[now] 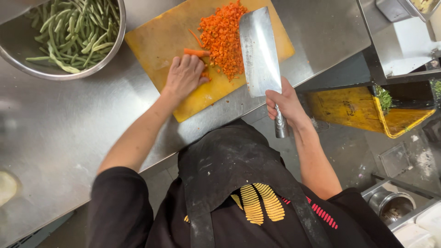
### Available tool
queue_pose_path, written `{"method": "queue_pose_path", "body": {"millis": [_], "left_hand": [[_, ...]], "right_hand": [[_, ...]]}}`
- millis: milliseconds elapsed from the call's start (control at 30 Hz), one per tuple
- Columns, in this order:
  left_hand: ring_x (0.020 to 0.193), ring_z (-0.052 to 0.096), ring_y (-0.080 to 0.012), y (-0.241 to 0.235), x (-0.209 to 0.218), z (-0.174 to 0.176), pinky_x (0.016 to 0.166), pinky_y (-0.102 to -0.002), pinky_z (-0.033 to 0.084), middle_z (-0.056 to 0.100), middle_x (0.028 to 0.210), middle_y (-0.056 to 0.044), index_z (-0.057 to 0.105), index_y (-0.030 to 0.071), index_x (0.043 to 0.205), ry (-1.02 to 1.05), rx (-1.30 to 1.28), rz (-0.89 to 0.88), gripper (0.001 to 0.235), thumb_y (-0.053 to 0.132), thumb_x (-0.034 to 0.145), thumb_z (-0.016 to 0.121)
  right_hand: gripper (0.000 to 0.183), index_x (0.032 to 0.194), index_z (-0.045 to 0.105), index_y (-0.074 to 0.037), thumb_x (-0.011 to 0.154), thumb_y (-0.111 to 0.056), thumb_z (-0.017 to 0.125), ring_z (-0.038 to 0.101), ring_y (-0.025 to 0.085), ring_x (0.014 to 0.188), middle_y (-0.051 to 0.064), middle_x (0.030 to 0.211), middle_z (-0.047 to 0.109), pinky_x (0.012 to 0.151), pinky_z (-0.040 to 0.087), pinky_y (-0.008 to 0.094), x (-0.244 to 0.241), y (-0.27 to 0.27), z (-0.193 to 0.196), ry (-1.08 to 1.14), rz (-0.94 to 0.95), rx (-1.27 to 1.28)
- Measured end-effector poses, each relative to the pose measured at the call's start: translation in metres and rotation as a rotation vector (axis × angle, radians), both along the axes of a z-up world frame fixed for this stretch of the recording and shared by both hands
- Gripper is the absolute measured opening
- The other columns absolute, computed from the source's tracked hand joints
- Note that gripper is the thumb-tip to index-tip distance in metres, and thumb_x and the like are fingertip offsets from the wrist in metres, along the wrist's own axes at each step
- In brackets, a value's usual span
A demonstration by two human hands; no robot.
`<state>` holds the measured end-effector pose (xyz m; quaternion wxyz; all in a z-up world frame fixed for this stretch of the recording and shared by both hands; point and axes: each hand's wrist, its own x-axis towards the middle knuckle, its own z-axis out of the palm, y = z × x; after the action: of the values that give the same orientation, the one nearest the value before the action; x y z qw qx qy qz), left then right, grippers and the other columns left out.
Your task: The person chops carrots into small pieces on a yellow cutting board using a cleaver. After finishing the carrots, the person takes green beans from a metal bowl and begins chopping them on the same board.
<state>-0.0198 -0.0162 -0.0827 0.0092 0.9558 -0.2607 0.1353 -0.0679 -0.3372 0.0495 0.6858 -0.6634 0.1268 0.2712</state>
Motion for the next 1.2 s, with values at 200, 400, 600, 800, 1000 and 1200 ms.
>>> {"method": "queue_pose_path", "body": {"millis": [200, 400, 600, 800, 1000, 1200], "left_hand": [[0.100, 0.051, -0.0270, -0.030, 0.002, -0.003, 0.079, -0.044, 0.040, 0.056, 0.104, -0.007, 0.064, 0.012, 0.101, -0.093, -0.209, 0.372, 0.050, 0.057, 0.080, 0.073], [0.109, 0.057, -0.0223, 0.009, 0.087, -0.007, 0.088, -0.039, 0.046, 0.064, 0.113, 0.000, 0.074, 0.020, 0.103, -0.072, -0.129, 0.092, 0.015, 0.013, 0.093, 0.066], [0.110, 0.060, -0.0286, 0.047, 0.125, -0.049, 0.089, -0.043, 0.048, 0.066, 0.110, -0.008, 0.073, 0.016, 0.105, 0.068, -0.013, 0.133, 0.017, 0.014, 0.091, 0.065], [0.104, 0.060, -0.0318, 0.075, 0.061, -0.025, 0.085, -0.044, 0.048, 0.063, 0.108, -0.012, 0.067, 0.008, 0.108, 0.155, -0.140, 0.313, 0.009, 0.011, 0.101, 0.062], [0.106, 0.061, -0.0297, 0.034, 0.036, 0.011, 0.088, -0.042, 0.047, 0.064, 0.106, -0.008, 0.068, 0.012, 0.101, 0.087, -0.301, 0.140, 0.009, 0.009, 0.093, 0.064], [0.110, 0.060, -0.0313, 0.036, 0.083, -0.013, 0.091, -0.045, 0.049, 0.066, 0.110, -0.009, 0.070, 0.011, 0.102, 0.296, -0.180, 0.159, 0.011, 0.017, 0.094, 0.072]], "right_hand": [[0.045, 0.138, 0.042, -0.009, 0.095, -0.007, 0.057, 0.046, 0.009, 0.043, 0.001, 0.063, 0.049, 0.040, 0.043, 0.029, -0.004, -0.008, 0.001, -0.008, -0.024, -0.020], [0.031, 0.125, 0.043, -0.006, 0.097, -0.006, 0.057, 0.046, 0.010, 0.044, 0.001, 0.064, 0.047, 0.041, 0.042, 0.029, -0.012, -0.022, 0.001, -0.019, -0.040, -0.013], [0.030, 0.124, 0.044, -0.008, 0.096, -0.006, 0.055, 0.046, 0.010, 0.043, 0.001, 0.064, 0.047, 0.040, 0.042, 0.030, -0.020, -0.032, -0.002, -0.023, -0.051, -0.064], [0.034, 0.128, 0.046, -0.012, 0.095, -0.008, 0.055, 0.046, 0.010, 0.041, 0.001, 0.062, 0.048, 0.040, 0.043, 0.029, -0.030, -0.036, -0.010, -0.009, -0.066, -0.091], [0.028, 0.124, 0.044, -0.007, 0.099, -0.008, 0.057, 0.047, 0.010, 0.044, 0.001, 0.065, 0.049, 0.041, 0.043, 0.030, -0.026, -0.034, -0.018, -0.009, -0.012, -0.087], [0.040, 0.131, 0.040, -0.018, 0.096, -0.009, 0.059, 0.048, 0.009, 0.043, 0.001, 0.064, 0.050, 0.040, 0.043, 0.029, -0.020, -0.021, -0.019, 0.003, 0.038, -0.125]]}}
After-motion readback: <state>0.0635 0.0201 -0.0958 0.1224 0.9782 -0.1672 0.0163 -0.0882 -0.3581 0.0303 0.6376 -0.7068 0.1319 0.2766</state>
